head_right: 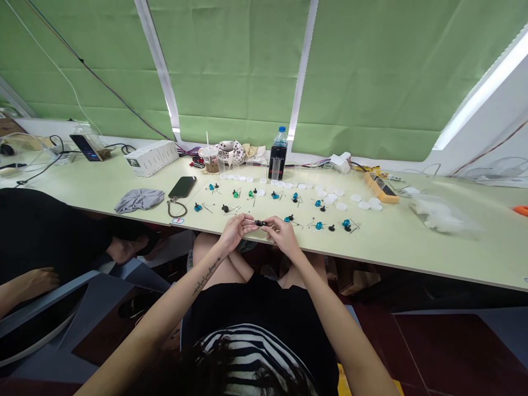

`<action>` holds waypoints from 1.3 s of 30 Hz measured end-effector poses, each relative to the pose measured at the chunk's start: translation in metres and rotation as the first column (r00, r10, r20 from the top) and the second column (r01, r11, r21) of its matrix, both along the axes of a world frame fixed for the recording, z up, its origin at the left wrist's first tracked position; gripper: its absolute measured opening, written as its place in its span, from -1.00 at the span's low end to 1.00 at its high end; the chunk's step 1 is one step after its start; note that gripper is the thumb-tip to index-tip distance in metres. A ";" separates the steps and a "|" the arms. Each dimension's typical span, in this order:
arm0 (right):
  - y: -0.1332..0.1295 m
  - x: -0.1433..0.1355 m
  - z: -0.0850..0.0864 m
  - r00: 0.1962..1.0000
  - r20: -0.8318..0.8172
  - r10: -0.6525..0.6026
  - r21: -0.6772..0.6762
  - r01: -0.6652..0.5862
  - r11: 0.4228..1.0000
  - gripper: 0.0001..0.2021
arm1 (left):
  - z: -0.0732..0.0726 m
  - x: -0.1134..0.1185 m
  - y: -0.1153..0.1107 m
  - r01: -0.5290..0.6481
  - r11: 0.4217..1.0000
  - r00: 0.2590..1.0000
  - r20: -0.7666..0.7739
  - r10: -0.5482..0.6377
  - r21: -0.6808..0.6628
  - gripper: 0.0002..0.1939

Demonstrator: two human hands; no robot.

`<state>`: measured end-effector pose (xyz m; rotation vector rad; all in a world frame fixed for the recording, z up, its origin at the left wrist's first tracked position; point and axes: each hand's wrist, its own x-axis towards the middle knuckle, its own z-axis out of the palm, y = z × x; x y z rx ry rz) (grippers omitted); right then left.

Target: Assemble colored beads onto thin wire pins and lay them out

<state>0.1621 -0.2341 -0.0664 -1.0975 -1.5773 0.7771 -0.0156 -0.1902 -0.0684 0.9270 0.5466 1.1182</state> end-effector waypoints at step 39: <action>0.003 0.001 -0.002 1.000 -0.017 0.024 -0.012 -0.024 1.000 -0.66 | -0.005 -0.001 0.003 0.013 1.000 1.000 0.006 -0.013 0.016 -0.70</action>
